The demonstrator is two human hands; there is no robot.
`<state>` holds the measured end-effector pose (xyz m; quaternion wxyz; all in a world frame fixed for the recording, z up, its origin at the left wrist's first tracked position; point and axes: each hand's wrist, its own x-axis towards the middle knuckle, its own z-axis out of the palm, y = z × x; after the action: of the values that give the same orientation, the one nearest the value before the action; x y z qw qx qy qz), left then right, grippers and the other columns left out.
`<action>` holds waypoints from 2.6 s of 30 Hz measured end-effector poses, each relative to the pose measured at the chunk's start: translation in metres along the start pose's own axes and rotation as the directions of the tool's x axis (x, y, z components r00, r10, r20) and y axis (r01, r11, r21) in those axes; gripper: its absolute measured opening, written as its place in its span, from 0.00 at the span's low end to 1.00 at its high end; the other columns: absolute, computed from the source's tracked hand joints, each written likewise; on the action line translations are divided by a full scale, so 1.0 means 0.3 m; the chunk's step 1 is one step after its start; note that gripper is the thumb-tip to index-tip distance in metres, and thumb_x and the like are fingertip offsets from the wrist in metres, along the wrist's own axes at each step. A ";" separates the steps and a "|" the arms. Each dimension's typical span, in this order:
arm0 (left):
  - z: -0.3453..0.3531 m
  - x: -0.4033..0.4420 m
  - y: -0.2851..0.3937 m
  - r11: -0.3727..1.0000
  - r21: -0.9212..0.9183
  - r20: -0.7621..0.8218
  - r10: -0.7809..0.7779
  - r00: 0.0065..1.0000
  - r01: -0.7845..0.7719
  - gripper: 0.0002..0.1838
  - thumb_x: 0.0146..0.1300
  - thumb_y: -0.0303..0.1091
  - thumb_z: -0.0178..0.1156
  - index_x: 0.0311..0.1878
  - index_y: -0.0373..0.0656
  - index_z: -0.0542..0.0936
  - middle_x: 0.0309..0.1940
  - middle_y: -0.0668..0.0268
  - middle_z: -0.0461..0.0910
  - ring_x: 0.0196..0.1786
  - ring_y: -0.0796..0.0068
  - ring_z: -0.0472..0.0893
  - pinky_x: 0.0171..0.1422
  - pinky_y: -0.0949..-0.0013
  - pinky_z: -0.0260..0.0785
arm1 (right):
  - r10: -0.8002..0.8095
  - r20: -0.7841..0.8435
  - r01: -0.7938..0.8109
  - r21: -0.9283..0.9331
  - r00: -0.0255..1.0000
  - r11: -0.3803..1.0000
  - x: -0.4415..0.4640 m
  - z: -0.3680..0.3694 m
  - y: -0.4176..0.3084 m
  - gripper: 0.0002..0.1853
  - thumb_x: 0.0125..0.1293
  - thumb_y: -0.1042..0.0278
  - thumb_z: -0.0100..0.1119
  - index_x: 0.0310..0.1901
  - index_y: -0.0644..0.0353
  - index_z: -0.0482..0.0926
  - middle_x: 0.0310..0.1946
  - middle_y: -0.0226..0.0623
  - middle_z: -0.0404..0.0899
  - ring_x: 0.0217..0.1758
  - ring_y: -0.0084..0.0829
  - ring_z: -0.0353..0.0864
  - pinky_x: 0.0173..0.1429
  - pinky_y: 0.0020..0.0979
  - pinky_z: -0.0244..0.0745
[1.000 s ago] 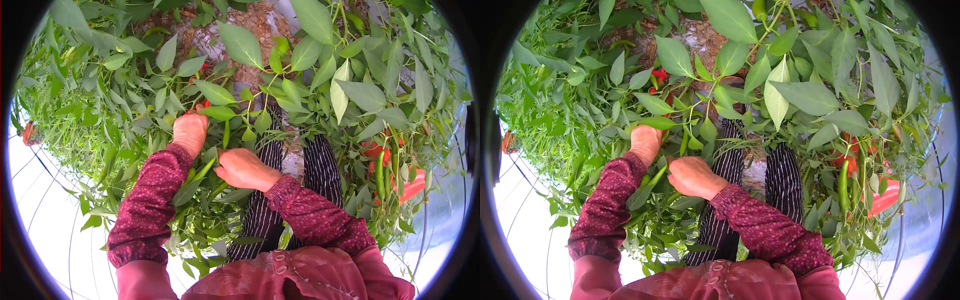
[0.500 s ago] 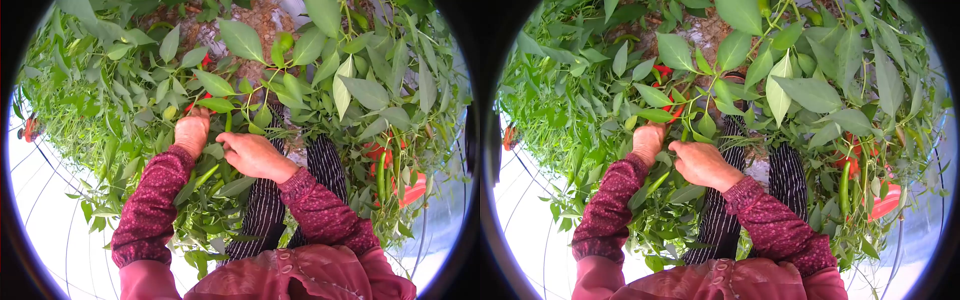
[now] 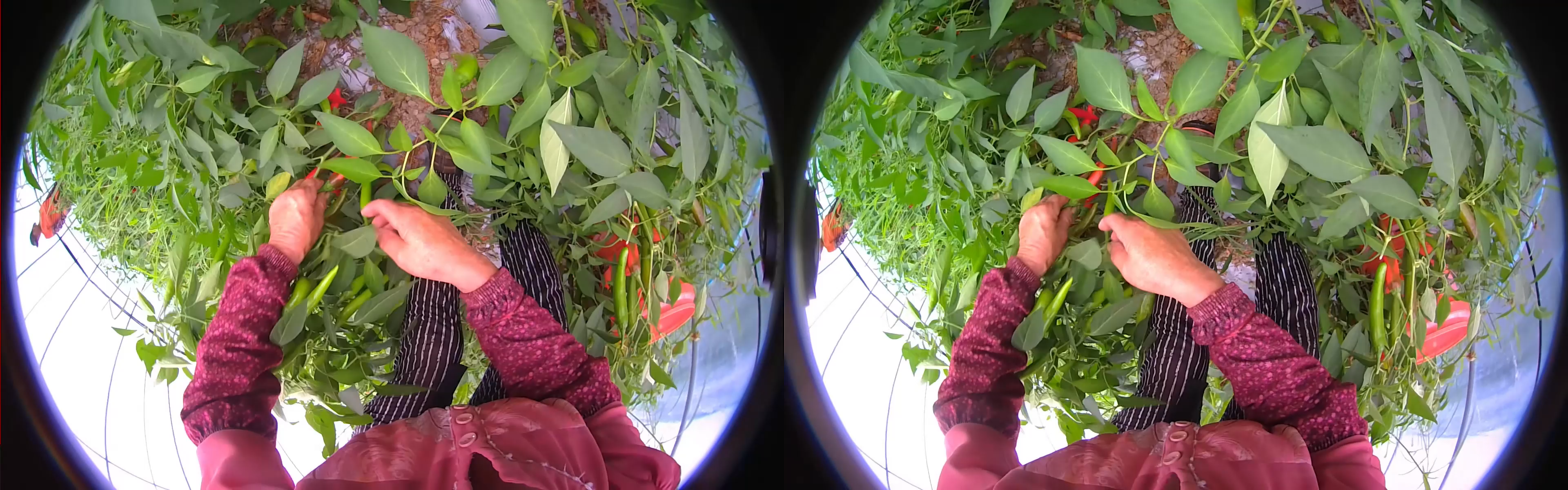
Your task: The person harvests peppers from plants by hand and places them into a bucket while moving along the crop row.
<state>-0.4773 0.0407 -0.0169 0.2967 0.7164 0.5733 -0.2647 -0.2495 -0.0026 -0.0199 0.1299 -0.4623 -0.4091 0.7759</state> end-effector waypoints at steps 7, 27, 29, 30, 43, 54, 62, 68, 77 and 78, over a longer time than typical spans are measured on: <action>-0.033 -0.110 0.077 0.852 -0.520 -0.090 -0.126 0.988 0.061 0.10 0.56 0.24 0.62 0.42 0.40 0.79 0.34 0.56 0.81 0.34 0.58 0.81 0.38 0.64 0.74 | 0.158 -0.178 -0.062 0.451 0.971 0.890 0.042 -0.021 0.042 0.18 0.64 0.70 0.56 0.55 0.60 0.71 0.40 0.41 0.82 0.44 0.32 0.82 0.49 0.30 0.74; 0.075 -0.120 -0.034 0.833 -0.553 0.020 0.022 1.000 -0.007 0.17 0.50 0.26 0.60 0.46 0.39 0.77 0.39 0.59 0.82 0.34 0.59 0.82 0.37 0.65 0.75 | 0.364 -0.002 -0.015 0.999 0.931 0.042 0.063 -0.024 0.036 0.11 0.64 0.68 0.58 0.47 0.60 0.75 0.25 0.26 0.71 0.23 0.18 0.69 0.28 0.23 0.68; 0.082 -0.113 0.023 0.897 0.265 0.133 0.329 0.935 -0.354 0.19 0.51 0.27 0.59 0.48 0.37 0.77 0.39 0.62 0.82 0.36 0.63 0.82 0.37 0.67 0.75 | 0.364 0.017 -0.046 0.996 0.931 0.070 0.061 -0.007 0.032 0.12 0.63 0.67 0.59 0.46 0.62 0.75 0.24 0.25 0.71 0.22 0.16 0.68 0.27 0.21 0.66; 0.055 -0.098 0.092 0.878 0.381 0.478 0.080 0.874 -0.289 0.15 0.51 0.28 0.57 0.45 0.40 0.81 0.39 0.63 0.82 0.40 0.68 0.81 0.38 0.68 0.75 | 0.343 0.020 -0.059 0.993 0.939 0.104 0.059 -0.007 0.023 0.12 0.63 0.67 0.59 0.46 0.61 0.75 0.24 0.25 0.71 0.23 0.16 0.68 0.27 0.21 0.65; 0.270 -0.009 0.079 0.618 0.455 0.741 0.137 0.658 -0.641 0.08 0.53 0.34 0.58 0.33 0.49 0.86 0.33 0.66 0.81 0.44 0.67 0.78 0.44 0.66 0.70 | 0.338 -0.019 -0.019 0.994 0.941 0.109 0.047 -0.014 0.019 0.11 0.63 0.68 0.59 0.45 0.62 0.75 0.26 0.26 0.71 0.23 0.16 0.68 0.27 0.21 0.65; 0.269 0.126 0.209 0.665 0.614 0.756 -0.343 0.558 -0.425 0.11 0.56 0.31 0.61 0.43 0.43 0.83 0.37 0.66 0.84 0.35 0.65 0.84 0.27 0.59 0.77 | 0.371 -0.026 -0.019 0.993 0.928 0.116 0.029 -0.038 0.001 0.07 0.63 0.68 0.59 0.37 0.61 0.74 0.26 0.28 0.74 0.22 0.18 0.70 0.26 0.22 0.66; 0.400 0.004 0.113 0.885 0.464 0.460 -0.200 0.865 -0.041 0.18 0.60 0.31 0.56 0.54 0.39 0.76 0.37 0.59 0.82 0.32 0.70 0.85 0.25 0.67 0.76 | 0.351 -0.006 -0.034 0.994 0.936 0.107 0.018 -0.033 0.024 0.16 0.65 0.69 0.55 0.54 0.60 0.74 0.28 0.29 0.71 0.27 0.21 0.69 0.32 0.25 0.67; 0.330 -0.114 0.132 0.728 0.650 0.385 -0.068 0.920 -0.218 0.14 0.59 0.33 0.55 0.45 0.37 0.76 0.44 0.51 0.74 0.25 0.74 0.81 0.20 0.72 0.73 | 0.353 -0.004 -0.022 0.997 0.936 0.072 0.015 -0.033 0.022 0.15 0.65 0.71 0.54 0.53 0.61 0.74 0.29 0.30 0.72 0.27 0.21 0.69 0.33 0.25 0.67; 0.100 -0.219 0.191 0.833 0.493 0.324 0.093 0.941 -0.252 0.08 0.55 0.32 0.55 0.38 0.42 0.73 0.33 0.62 0.75 0.25 0.73 0.80 0.23 0.70 0.72 | 0.322 -0.083 0.061 0.995 0.943 0.078 0.017 -0.052 0.003 0.06 0.62 0.69 0.60 0.36 0.61 0.76 0.26 0.29 0.75 0.24 0.20 0.72 0.30 0.24 0.69; 0.087 -0.240 0.215 0.893 0.407 0.308 0.063 0.949 -0.191 0.09 0.56 0.33 0.57 0.39 0.43 0.73 0.33 0.61 0.75 0.28 0.66 0.80 0.27 0.67 0.74 | 0.321 -0.094 0.061 0.992 0.942 0.110 0.014 -0.056 0.001 0.07 0.62 0.68 0.60 0.36 0.62 0.76 0.26 0.29 0.75 0.24 0.19 0.72 0.29 0.23 0.68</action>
<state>-0.4297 -0.0369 0.0248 0.2275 0.7543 0.4027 -0.4659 -0.2379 0.0082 -0.0268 0.3907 -0.4004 0.2739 0.7823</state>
